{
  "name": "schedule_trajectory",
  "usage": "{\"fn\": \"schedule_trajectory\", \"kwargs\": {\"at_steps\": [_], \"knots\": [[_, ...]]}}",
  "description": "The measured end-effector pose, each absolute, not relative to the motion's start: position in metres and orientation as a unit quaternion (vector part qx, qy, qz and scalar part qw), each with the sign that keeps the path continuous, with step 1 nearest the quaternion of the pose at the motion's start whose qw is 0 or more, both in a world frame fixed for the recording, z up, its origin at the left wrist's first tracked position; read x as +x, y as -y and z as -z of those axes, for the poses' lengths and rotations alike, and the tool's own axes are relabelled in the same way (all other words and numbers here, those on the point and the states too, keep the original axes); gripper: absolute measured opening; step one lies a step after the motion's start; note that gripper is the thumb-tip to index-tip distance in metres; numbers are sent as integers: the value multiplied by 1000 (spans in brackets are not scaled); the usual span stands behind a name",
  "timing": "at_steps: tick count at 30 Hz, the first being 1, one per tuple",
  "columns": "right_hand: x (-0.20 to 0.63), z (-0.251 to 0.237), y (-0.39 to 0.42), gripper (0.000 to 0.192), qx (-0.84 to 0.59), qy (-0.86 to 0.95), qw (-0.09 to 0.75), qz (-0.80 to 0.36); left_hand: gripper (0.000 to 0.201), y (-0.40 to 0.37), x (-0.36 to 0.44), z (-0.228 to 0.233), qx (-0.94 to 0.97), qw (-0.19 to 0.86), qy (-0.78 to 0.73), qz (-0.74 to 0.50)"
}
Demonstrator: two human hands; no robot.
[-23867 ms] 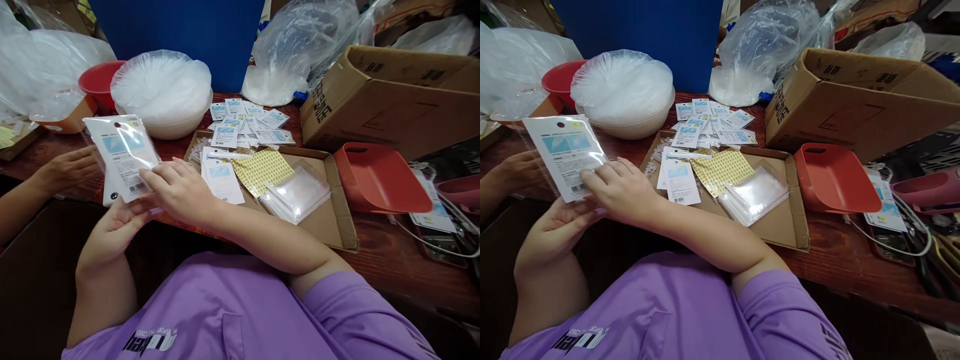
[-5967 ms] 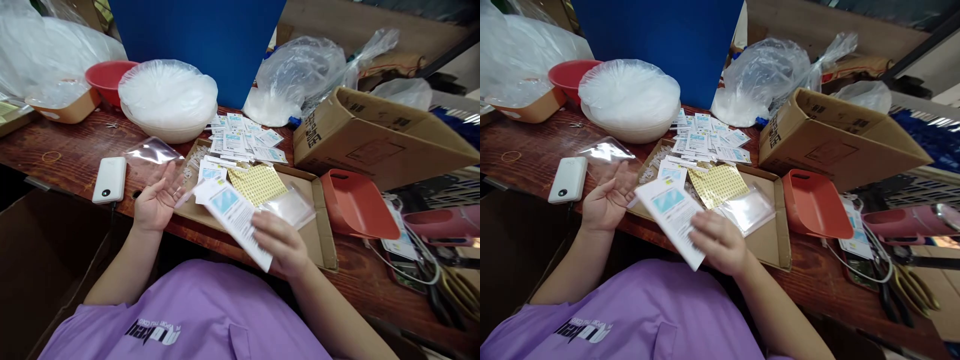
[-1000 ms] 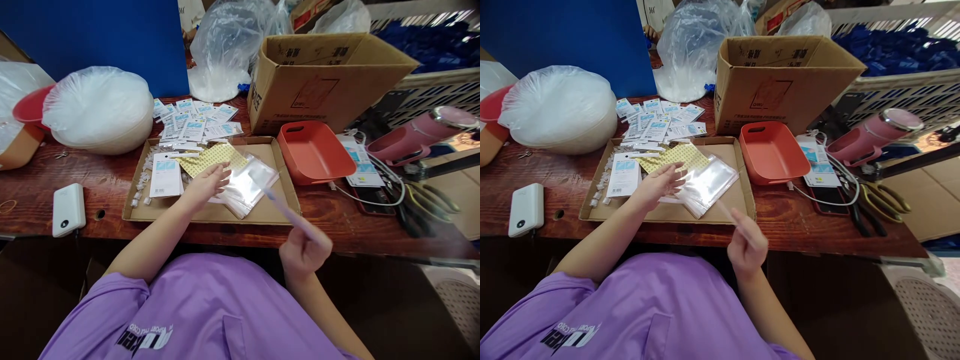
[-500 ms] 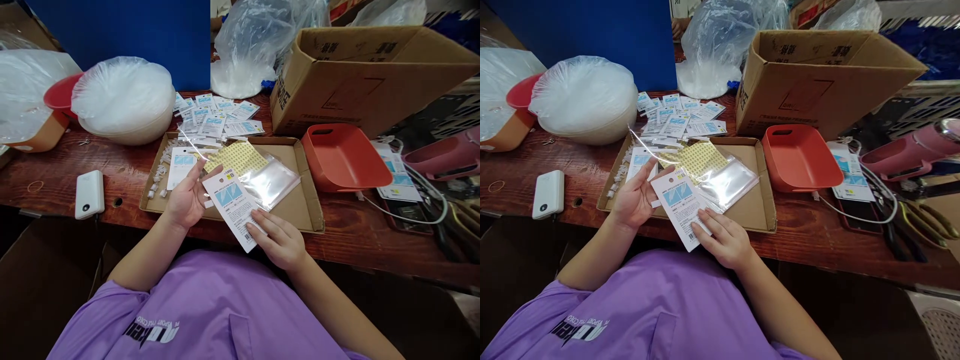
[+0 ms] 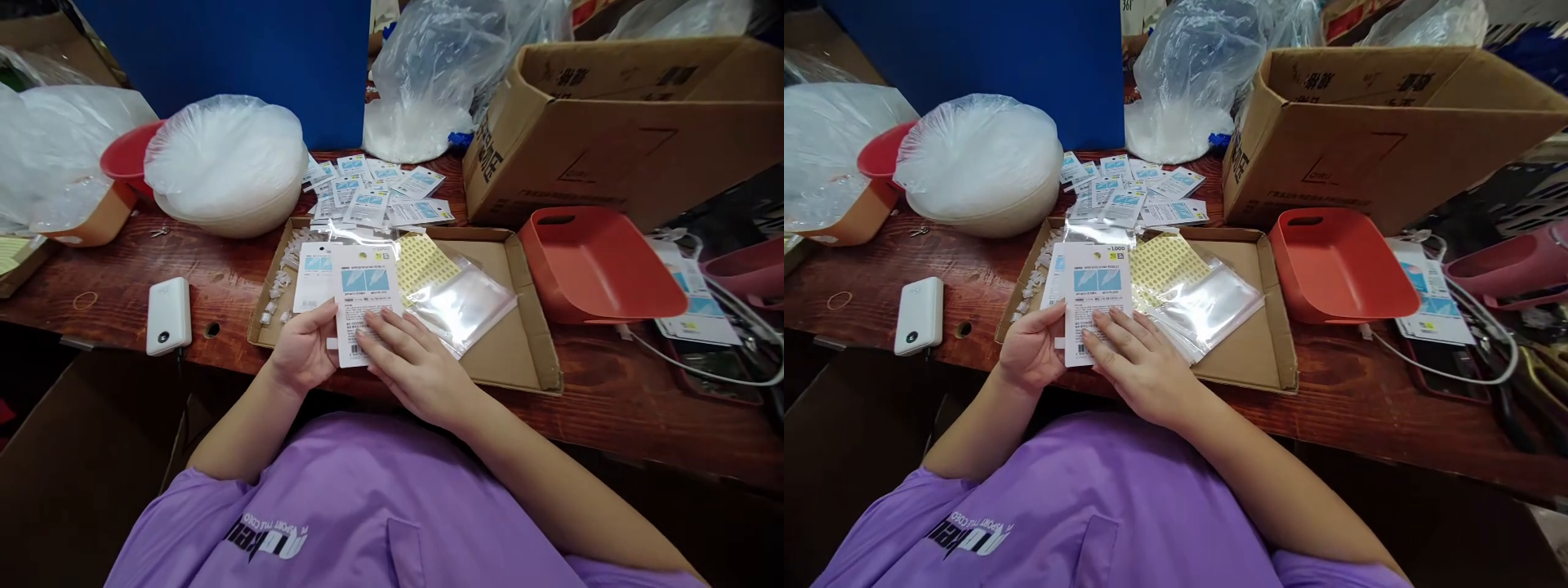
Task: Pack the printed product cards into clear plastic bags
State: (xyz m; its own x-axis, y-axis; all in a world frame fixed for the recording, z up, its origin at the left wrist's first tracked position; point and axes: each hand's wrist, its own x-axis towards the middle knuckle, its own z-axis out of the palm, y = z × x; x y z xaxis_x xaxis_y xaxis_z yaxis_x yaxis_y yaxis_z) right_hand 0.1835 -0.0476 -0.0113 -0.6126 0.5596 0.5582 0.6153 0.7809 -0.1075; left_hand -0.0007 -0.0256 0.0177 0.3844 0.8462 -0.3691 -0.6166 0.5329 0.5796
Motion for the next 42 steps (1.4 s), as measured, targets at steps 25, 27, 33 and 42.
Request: {"fn": "schedule_trajectory", "kwargs": {"at_steps": [25,27,33,42], "knots": [[124,-22,25,32,-273,907,319,-17,58,32,-71,-10,325,776,-258,-474],[124,-21,26,33,-272,909,315,-16,49,34,-71,-9,324,774,-270,-472],[123,-20,27,33,-271,912,307,-13,44,36,-69,-9,322,778,-267,-468],[133,-27,15,35,-258,917,304,19,43,43,-56,0,346,787,-234,-453]]}}
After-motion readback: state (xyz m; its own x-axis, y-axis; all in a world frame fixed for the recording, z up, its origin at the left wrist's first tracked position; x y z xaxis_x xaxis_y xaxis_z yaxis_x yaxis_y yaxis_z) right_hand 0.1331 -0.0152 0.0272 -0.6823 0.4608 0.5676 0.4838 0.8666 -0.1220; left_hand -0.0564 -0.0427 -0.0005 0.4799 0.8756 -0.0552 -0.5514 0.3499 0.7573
